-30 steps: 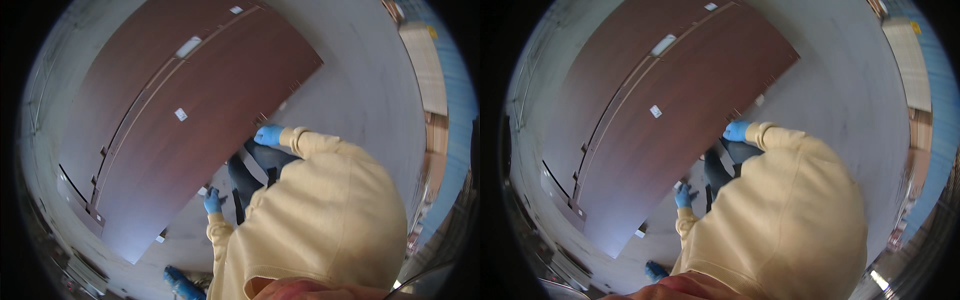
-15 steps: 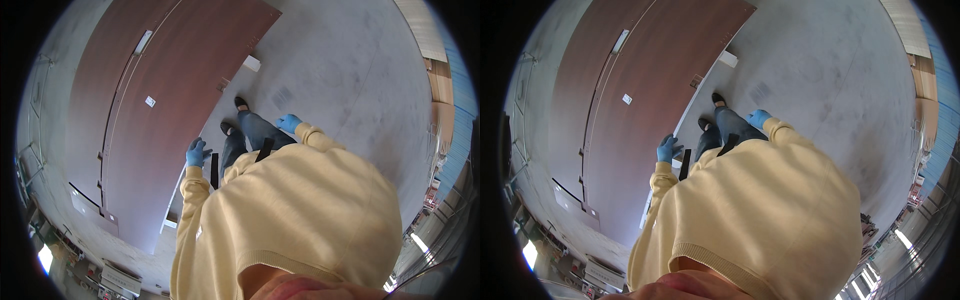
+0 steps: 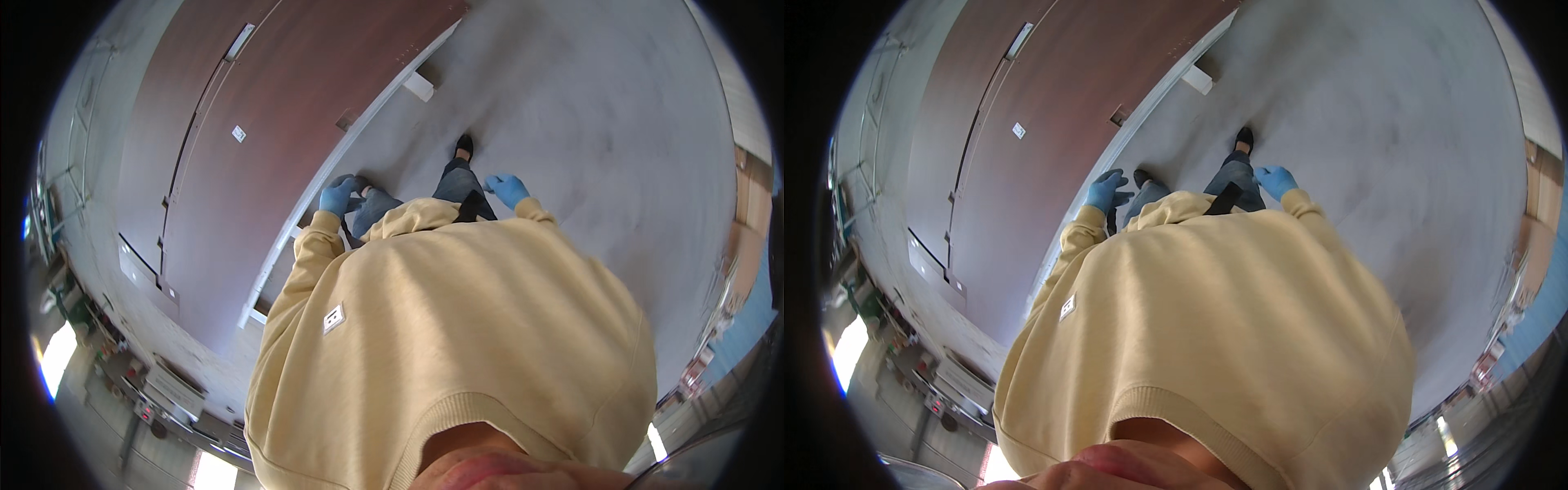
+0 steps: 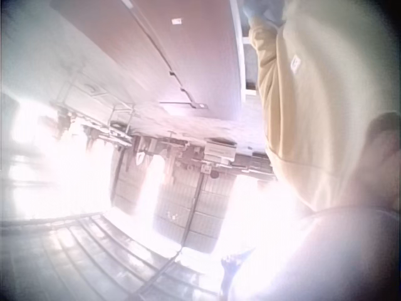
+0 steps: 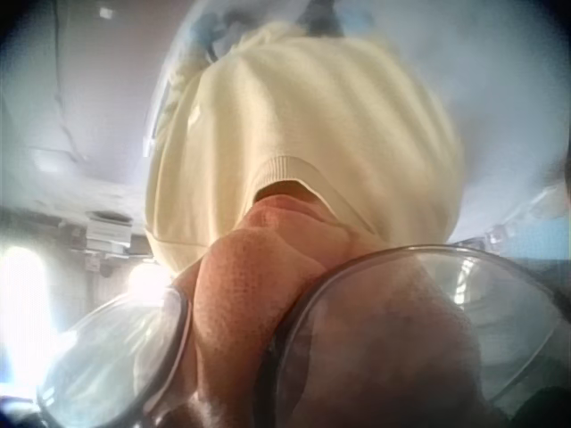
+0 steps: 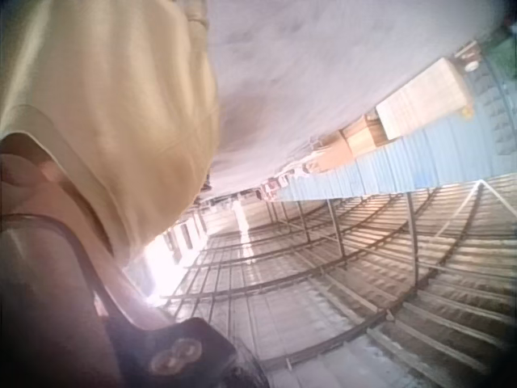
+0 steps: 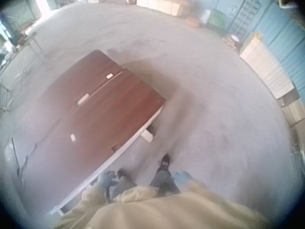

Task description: The person marks a line on a large wooden panel using a black marker, then wipes the surface with a cloth and water. They move the panel to a stack and walk through the workshop, briefly handling scrap wood pieces.

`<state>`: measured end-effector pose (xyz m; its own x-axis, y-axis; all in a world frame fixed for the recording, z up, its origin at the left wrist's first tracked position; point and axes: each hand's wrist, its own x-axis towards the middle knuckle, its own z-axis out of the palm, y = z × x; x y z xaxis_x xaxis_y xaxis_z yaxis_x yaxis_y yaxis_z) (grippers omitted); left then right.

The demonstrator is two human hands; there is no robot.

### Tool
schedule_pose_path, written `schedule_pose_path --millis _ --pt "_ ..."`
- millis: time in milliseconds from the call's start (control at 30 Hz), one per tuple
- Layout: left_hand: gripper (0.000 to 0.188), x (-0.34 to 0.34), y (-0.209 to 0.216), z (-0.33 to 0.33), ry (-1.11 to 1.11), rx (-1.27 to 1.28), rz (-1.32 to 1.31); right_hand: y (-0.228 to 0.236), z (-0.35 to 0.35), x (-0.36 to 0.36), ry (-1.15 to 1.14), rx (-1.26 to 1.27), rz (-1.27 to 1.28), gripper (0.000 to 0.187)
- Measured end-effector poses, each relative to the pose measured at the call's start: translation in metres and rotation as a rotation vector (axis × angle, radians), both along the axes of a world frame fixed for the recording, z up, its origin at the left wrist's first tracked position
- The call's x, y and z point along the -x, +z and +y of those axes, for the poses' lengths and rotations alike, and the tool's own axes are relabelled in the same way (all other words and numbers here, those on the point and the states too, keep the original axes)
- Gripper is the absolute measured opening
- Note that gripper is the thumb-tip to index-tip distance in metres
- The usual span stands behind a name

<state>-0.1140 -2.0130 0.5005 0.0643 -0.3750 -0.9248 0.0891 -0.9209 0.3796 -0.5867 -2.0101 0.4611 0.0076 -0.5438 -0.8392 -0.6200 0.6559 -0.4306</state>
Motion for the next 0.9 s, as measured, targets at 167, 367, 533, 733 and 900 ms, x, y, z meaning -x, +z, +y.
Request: schedule_pose_path --millis 167,367,533,733,900 --pt "0.048 0.106 -0.020 -0.031 0.139 -0.021 -0.023 -0.019 -0.040 0.135 0.110 0.021 0.078 0.046" --pt "0.049 0.198 -0.016 -0.059 0.265 0.023 0.023 -0.019 -0.139 0.225 0.271 0.054 0.179 0.044" --pt "0.048 0.212 -0.021 -0.084 0.304 0.006 -0.019 -0.025 -0.248 0.221 0.446 0.177 0.222 0.044" --pt "0.049 0.236 -0.038 -0.140 0.426 0.002 0.029 0.006 -0.338 0.195 0.354 0.219 -0.051 0.044" --pt "0.049 0.265 -0.039 -0.196 0.434 0.007 0.023 0.023 -0.404 0.204 0.420 0.198 -0.051 0.038"
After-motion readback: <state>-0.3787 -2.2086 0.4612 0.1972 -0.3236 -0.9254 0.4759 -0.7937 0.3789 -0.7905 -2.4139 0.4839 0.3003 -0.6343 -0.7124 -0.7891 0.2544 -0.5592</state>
